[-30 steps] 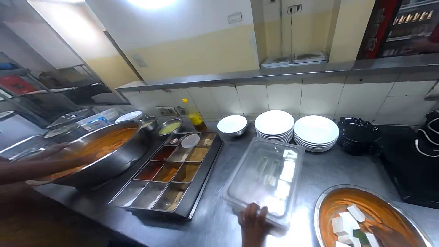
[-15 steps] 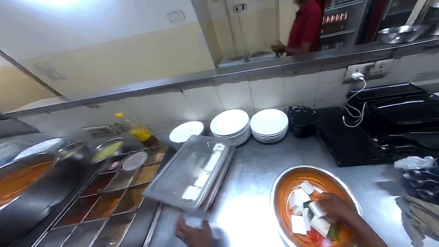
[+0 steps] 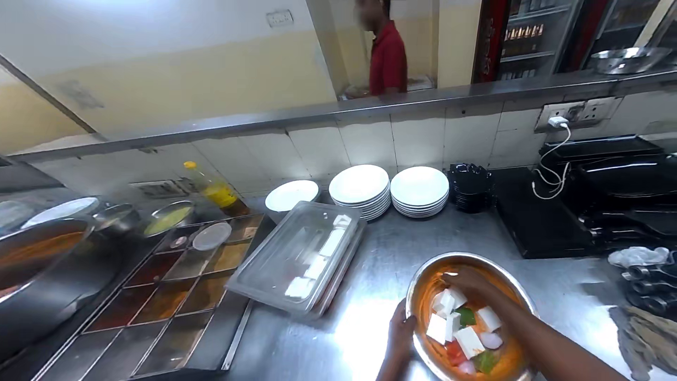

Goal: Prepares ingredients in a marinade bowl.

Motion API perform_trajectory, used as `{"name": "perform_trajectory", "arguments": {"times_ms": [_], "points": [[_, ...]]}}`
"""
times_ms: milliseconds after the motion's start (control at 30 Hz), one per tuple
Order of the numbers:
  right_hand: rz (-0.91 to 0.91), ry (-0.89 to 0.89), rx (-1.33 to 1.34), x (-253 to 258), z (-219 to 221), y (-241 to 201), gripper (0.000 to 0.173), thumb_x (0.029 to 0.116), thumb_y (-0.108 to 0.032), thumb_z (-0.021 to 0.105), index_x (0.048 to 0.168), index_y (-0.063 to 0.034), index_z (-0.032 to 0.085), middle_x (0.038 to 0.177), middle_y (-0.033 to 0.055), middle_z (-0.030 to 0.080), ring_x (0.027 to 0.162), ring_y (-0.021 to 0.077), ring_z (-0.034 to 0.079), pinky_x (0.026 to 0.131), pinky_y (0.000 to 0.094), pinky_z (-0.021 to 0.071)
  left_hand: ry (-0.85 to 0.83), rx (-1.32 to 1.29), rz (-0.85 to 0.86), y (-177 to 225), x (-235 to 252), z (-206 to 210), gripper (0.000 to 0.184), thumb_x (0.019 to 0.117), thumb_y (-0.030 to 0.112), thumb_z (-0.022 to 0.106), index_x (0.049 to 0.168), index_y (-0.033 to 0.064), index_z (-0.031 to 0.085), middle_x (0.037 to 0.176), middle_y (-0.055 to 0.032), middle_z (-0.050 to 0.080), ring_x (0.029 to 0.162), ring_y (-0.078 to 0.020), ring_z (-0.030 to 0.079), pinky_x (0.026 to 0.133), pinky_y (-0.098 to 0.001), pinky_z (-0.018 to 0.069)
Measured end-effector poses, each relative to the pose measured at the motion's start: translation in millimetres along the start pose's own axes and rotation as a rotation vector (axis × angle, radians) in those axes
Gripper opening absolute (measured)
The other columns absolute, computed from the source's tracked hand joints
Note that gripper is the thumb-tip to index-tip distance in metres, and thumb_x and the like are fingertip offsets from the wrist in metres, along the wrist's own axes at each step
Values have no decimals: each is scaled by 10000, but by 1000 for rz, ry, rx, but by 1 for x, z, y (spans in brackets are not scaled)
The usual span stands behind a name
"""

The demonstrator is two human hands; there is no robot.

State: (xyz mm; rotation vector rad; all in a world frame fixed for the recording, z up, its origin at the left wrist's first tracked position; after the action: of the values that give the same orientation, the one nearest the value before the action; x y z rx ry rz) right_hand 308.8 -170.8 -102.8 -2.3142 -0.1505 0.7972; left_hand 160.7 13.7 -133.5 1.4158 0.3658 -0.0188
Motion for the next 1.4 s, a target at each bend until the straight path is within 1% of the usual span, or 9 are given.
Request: {"name": "perform_trajectory", "arguments": {"times_ms": [167, 467, 600, 833, 967, 1100, 1167, 1300, 1400], "points": [[-208, -243, 45, -20, 0, -24, 413, 1095, -298, 499, 1303, 41, 613, 1232, 217, 630, 1085, 250, 601, 993, 437, 464, 94, -59, 8, 2, -4, -3, 354, 1067, 47, 448, 1401, -57, 501, 1279, -208, 631, 1078, -188, 666, 945, -340, 552], [163, -8, -161, -45, -2, 41, 688, 1085, -535, 387, 1245, 79, 651, 1308, 321, 612, 1272, 450, 564, 1073, 635, 395, 249, 86, 129, 3, -10, 10, 316, 1043, 24, 464, 1318, -97, 562, 1222, -239, 654, 1074, -226, 669, 971, -378, 533], [408, -34, 442, -98, 51, 51, 672, 1080, -557, 389, 1374, 25, 553, 1324, 220, 610, 1214, 313, 608, 1017, 515, 492, 266, 46, 120, 0, -12, 11, 326, 1050, 55, 477, 1326, -98, 560, 1241, -251, 644, 1117, -260, 655, 997, -416, 521], [321, 179, 1422, -92, 103, 19, 431, 1115, -405, 376, 1391, -86, 466, 1210, 142, 635, 1062, 256, 660, 875, 466, 567, 139, -18, 77, 4, -5, 4, 376, 1066, 54, 461, 1406, -96, 519, 1329, -253, 616, 1161, -224, 644, 1019, -354, 506], [168, 269, 860, -92, 53, 36, 373, 1060, -121, 534, 1410, 1, 493, 1146, 126, 614, 955, 177, 613, 831, 358, 529, 131, -76, 87, 2, -10, 2, 383, 1062, 37, 457, 1413, -108, 504, 1370, -266, 589, 1209, -216, 627, 1051, -337, 489], [35, 144, 227, -81, 13, 17, 316, 1027, -241, 627, 1198, 19, 687, 1176, 207, 669, 1080, 274, 630, 982, 477, 481, 134, -82, 91, -1, -11, 1, 389, 1067, 48, 455, 1424, -103, 495, 1371, -263, 589, 1202, -209, 631, 1044, -332, 495], [-59, 176, 73, -73, 20, -3, 324, 1003, -277, 644, 1143, 10, 702, 1133, 210, 685, 1072, 319, 649, 971, 523, 489, 155, -72, 87, 1, -8, 3, 380, 1063, 44, 461, 1409, -104, 508, 1326, -258, 614, 1148, -201, 650, 1011, -328, 511], [-287, 117, -259, -86, 73, -21, 492, 968, -269, 686, 1340, 46, 618, 1418, 291, 552, 1379, 453, 476, 1168, 585, 348, 188, -53, 60, 3, -8, 5, 380, 1069, 58, 467, 1413, -97, 507, 1298, -258, 627, 1115, -211, 660, 992, -345, 518], [-612, -56, -480, -113, 95, 9, 261, 975, -162, 655, 1119, 43, 731, 1255, 268, 664, 1290, 483, 549, 1122, 625, 387, 205, -55, 56, 3, -10, 6, 365, 1069, 61, 465, 1400, -82, 525, 1279, -236, 639, 1089, -193, 665, 971, -340, 531]]}}
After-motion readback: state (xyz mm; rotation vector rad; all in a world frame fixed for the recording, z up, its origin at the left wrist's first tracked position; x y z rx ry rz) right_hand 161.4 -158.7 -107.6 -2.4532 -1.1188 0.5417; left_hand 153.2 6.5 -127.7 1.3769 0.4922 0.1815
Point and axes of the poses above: each hand's wrist, its own x-axis towards the middle knuckle, its own z-axis out of the palm, y = z × x, the point moved 3 cm from there along x, towards the middle knuckle
